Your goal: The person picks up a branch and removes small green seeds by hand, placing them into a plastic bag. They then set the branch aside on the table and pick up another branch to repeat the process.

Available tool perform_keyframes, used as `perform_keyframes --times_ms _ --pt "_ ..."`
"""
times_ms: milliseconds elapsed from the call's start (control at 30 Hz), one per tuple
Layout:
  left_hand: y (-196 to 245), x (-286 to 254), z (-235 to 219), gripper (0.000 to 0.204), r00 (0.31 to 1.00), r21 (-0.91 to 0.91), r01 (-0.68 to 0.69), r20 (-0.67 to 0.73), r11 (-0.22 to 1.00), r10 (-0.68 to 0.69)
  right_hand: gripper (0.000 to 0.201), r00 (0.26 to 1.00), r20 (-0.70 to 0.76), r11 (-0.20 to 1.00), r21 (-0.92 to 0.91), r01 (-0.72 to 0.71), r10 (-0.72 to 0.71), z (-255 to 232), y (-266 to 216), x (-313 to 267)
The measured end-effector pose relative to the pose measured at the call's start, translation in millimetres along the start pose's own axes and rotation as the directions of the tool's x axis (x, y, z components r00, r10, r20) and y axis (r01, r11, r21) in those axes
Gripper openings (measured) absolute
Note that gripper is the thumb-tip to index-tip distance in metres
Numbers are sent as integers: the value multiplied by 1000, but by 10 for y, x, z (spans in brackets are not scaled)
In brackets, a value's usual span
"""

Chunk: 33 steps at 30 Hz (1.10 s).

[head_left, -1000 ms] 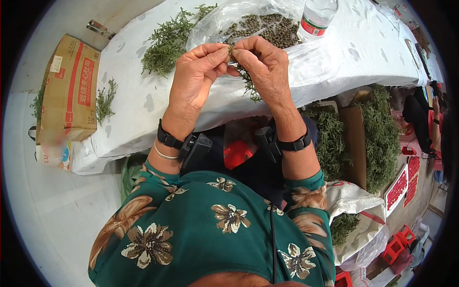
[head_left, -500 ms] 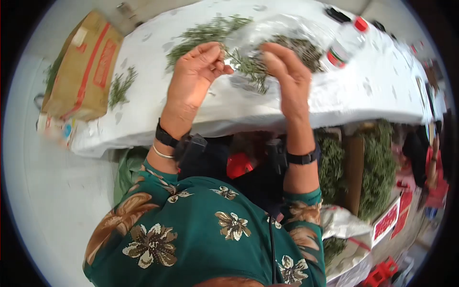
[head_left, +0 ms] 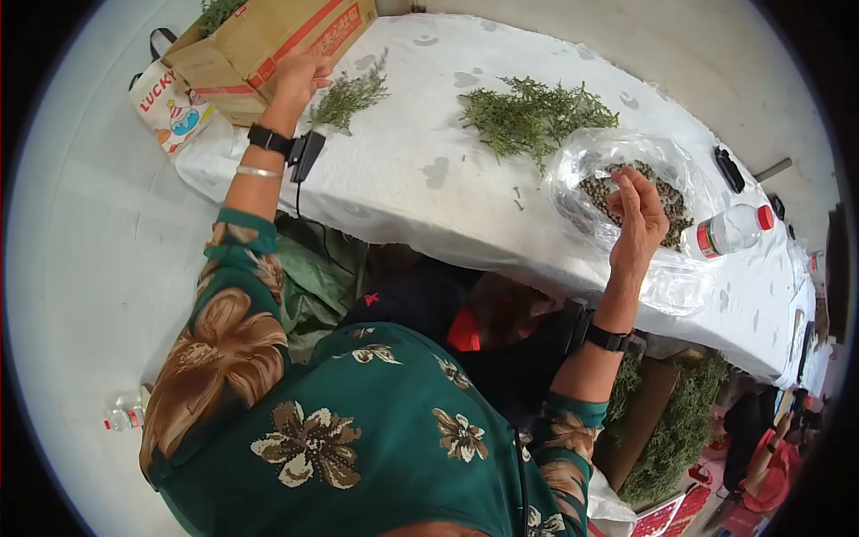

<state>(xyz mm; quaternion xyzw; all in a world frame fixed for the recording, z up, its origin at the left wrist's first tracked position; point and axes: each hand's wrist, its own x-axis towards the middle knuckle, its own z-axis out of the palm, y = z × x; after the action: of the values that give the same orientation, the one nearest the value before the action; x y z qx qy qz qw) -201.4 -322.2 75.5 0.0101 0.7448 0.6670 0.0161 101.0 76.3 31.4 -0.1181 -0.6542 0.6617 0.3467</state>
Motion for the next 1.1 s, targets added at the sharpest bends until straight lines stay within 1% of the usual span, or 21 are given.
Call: perform_keyframes --times_ms 33,100,133,200,267,300,367,400,433,500,533,633,667,733,767,833,867,900,1000,1033,1100 --pt "32 -120 93 30 991 24 -127 -47 992 128 20 1000 -10 1000 -13 -2 2 5 13 0" --pt "100 -455 412 33 923 70 -362 -114 930 368 20 1000 -26 1000 1 5 -5 8 17 -18" --pt "143 -630 593 33 929 45 -355 -91 934 358 19 999 -38 1000 3 14 -14 -19 5 -15" --pt "254 -1007 939 29 882 148 -435 269 888 387 19 999 -50 999 -31 22 -23 -56 -19 -4" --pt "280 -1320 1319 23 784 242 -565 454 789 423 18 1000 -26 999 -34 16 -17 -59 -15 -31" --pt "261 -1394 1492 23 777 233 -568 468 789 421 18 999 -42 999 -41 14 -16 -70 -11 -45" --pt "208 -1481 1794 24 648 209 -655 650 726 397 18 1000 -28 1000 -20 5 -5 -84 0 -48" --pt "197 -1501 1930 24 634 200 -664 662 721 401 18 1000 -23 1000 -8 4 -4 -93 0 -50" --pt "193 -1514 2066 26 564 216 -789 627 576 537 18 999 -41 1000 -8 11 -12 -105 -11 -66" --pt "228 -1512 2327 28 340 262 -938 552 228 761 18 999 -32 999 -51 16 -18 -134 -40 -97" --pt "280 -1486 2447 28 321 247 -945 556 216 766 18 999 -26 997 -72 20 -21 -140 -53 -88" --pt "413 -1323 2772 33 214 267 -962 621 53 754 17 998 -55 994 -100 37 -43 -124 -69 -83" --pt "419 -1246 2882 33 207 259 -965 627 49 751 16 997 -59 993 -115 39 -46 -121 -71 -93" --pt "418 -1009 3145 33 201 402 -911 622 -88 757 16 996 -69 990 -135 45 -55 -110 -75 -86" --pt "406 -855 3264 33 189 392 -915 628 -96 755 15 996 -68 986 -156 51 -62 -105 -80 -78" --pt "310 -476 3442 34 527 508 -844 723 172 447 15 994 -77 983 -177 58 -73 -108 -98 -62" --pt "253 -374 3476 35 645 586 -762 725 276 241 15 994 -76 981 -186 57 -73 -111 -113 -59" --pt "204 -355 3478 35 640 582 -766 730 273 241 14 995 -74 979 -196 55 -71 -117 -125 -58" --pt "65 -337 3410 40 608 477 -761 761 440 225 13 992 -91 980 -185 72 -90 -120 -134 -34" --pt "82 -382 3353 40 609 480 -759 763 440 218 11 989 -103 982 -166 92 -110 -112 -128 -33" --pt "165 -437 3252 39 583 296 -784 654 546 482 10 984 -120 983 -146 111 -129 -96 -124 -37"
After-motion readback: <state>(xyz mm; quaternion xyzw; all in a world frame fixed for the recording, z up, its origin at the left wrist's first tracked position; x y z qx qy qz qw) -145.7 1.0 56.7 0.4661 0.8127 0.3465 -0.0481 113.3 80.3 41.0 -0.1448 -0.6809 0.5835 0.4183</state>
